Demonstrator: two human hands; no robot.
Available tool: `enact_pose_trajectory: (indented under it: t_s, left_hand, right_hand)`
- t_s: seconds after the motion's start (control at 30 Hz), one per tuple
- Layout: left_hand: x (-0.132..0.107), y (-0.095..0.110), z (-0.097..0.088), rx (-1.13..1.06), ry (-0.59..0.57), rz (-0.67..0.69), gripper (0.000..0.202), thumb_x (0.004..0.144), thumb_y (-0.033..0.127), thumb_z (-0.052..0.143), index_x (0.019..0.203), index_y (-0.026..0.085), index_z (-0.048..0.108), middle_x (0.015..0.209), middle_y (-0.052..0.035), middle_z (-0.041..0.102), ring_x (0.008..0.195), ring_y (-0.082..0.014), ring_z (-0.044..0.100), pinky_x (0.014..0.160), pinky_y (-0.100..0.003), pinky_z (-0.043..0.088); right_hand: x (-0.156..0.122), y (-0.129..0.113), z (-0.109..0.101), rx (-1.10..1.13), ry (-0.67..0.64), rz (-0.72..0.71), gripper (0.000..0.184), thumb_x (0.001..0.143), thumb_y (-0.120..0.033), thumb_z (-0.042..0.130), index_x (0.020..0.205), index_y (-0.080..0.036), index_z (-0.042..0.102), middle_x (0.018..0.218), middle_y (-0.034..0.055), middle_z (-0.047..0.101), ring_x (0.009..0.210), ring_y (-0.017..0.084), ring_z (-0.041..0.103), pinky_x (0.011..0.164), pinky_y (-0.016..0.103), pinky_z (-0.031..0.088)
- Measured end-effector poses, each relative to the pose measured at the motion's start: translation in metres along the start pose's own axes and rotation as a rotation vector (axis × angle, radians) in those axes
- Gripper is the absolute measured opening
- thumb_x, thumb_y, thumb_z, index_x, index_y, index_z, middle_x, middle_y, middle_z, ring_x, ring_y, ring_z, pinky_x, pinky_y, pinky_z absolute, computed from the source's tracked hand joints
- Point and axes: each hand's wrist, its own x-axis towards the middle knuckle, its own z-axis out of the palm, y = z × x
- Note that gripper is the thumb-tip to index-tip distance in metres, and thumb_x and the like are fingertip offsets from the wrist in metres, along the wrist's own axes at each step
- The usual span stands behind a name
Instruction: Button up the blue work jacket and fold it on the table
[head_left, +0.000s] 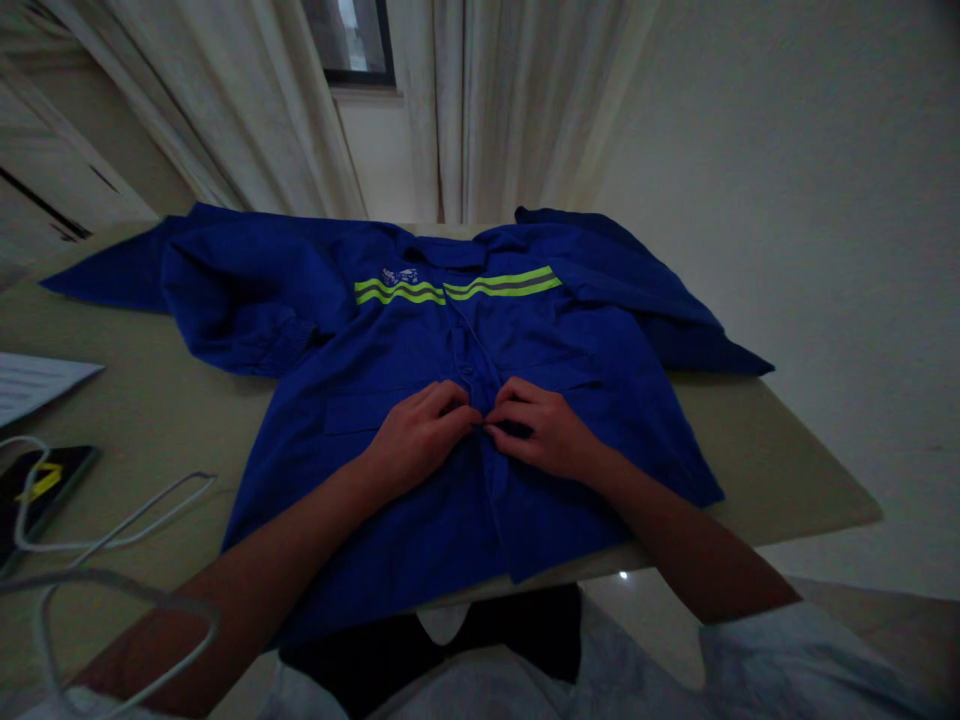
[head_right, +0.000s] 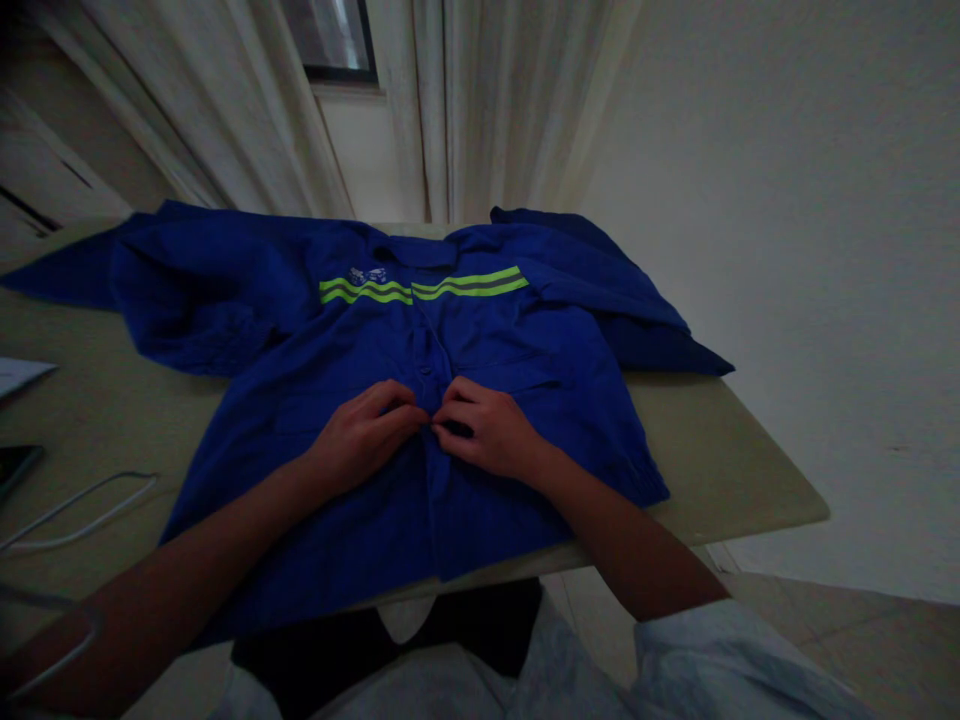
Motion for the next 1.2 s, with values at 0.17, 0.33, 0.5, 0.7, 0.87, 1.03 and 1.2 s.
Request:
enact_pose_trajectory:
  t_s: [0.17, 0.33, 0.5, 0.7, 0.87, 1.03, 1.2]
  left_hand:
    - [0.004, -0.011, -0.004, 0.041, -0.011, 0.201, 0.021, 0.109, 0.02, 0.048, 0.114, 0.02, 0.068, 0.115, -0.0064, 0.074, 0.095, -0.0171, 0.066, 0.084, -0.032, 0.05]
    - [0.005, -0.017, -0.003, 0.013, 0.016, 0.232, 0.017, 0.108, 0.022, 0.053, 0.112, 0.02, 0.069, 0.103, -0.0046, 0.076, 0.087, -0.0157, 0.065, 0.079, -0.031, 0.048]
    - [0.006, -0.022, -0.003, -0.02, 0.017, 0.275, 0.021, 0.108, 0.021, 0.052, 0.117, 0.022, 0.07, 0.103, -0.0054, 0.076, 0.089, -0.0158, 0.067, 0.078, -0.03, 0.049]
    - [0.008, -0.022, -0.005, 0.047, 0.02, 0.29, 0.023, 0.108, 0.02, 0.049, 0.115, 0.021, 0.07, 0.1, -0.0055, 0.076, 0.086, -0.0157, 0.066, 0.075, -0.03, 0.047]
    - [0.011, -0.019, -0.009, 0.172, 0.016, 0.372, 0.019, 0.107, 0.017, 0.05, 0.111, 0.018, 0.069, 0.096, -0.0054, 0.074, 0.079, -0.0169, 0.062, 0.072, -0.032, 0.045]
    - [0.01, -0.019, -0.007, 0.165, -0.006, 0.329, 0.02, 0.106, 0.016, 0.048, 0.103, 0.019, 0.068, 0.094, -0.0044, 0.072, 0.079, -0.0165, 0.06, 0.072, -0.032, 0.043]
    - [0.009, -0.018, -0.002, 0.049, -0.062, 0.225, 0.024, 0.108, 0.019, 0.046, 0.101, 0.019, 0.068, 0.094, -0.0033, 0.072, 0.079, -0.0149, 0.061, 0.075, -0.03, 0.043]
  right_hand:
    - [0.001, -0.002, 0.0, 0.016, 0.04, -0.007, 0.005, 0.095, -0.02, 0.068, 0.096, -0.02, 0.073, 0.1, 0.0045, 0.064, 0.082, 0.015, 0.062, 0.071, 0.026, 0.05]
    - [0.002, -0.002, -0.001, 0.108, 0.034, 0.043, 0.004, 0.094, -0.019, 0.069, 0.094, -0.019, 0.073, 0.095, 0.003, 0.062, 0.074, 0.012, 0.06, 0.067, 0.025, 0.049]
    - [0.003, 0.003, 0.001, 0.179, 0.022, 0.07, 0.004, 0.095, -0.019, 0.069, 0.094, -0.018, 0.073, 0.093, 0.0019, 0.061, 0.071, 0.011, 0.059, 0.063, 0.024, 0.047]
    - [0.004, 0.005, 0.001, 0.187, -0.007, 0.088, 0.005, 0.096, -0.021, 0.068, 0.093, -0.019, 0.072, 0.093, 0.0022, 0.062, 0.073, 0.012, 0.06, 0.064, 0.025, 0.048]
    - [0.005, 0.005, -0.004, 0.174, -0.033, 0.099, 0.005, 0.095, -0.022, 0.07, 0.094, -0.019, 0.073, 0.093, 0.0018, 0.061, 0.07, 0.011, 0.059, 0.064, 0.025, 0.049]
    - [0.003, 0.003, -0.003, 0.139, 0.018, 0.061, 0.002, 0.093, -0.02, 0.071, 0.095, -0.021, 0.072, 0.098, 0.0026, 0.061, 0.072, 0.011, 0.059, 0.067, 0.025, 0.051]
    - [0.002, 0.003, 0.001, 0.093, -0.017, 0.072, 0.006, 0.091, -0.018, 0.071, 0.096, -0.021, 0.07, 0.099, 0.0024, 0.061, 0.072, 0.011, 0.059, 0.068, 0.025, 0.05]
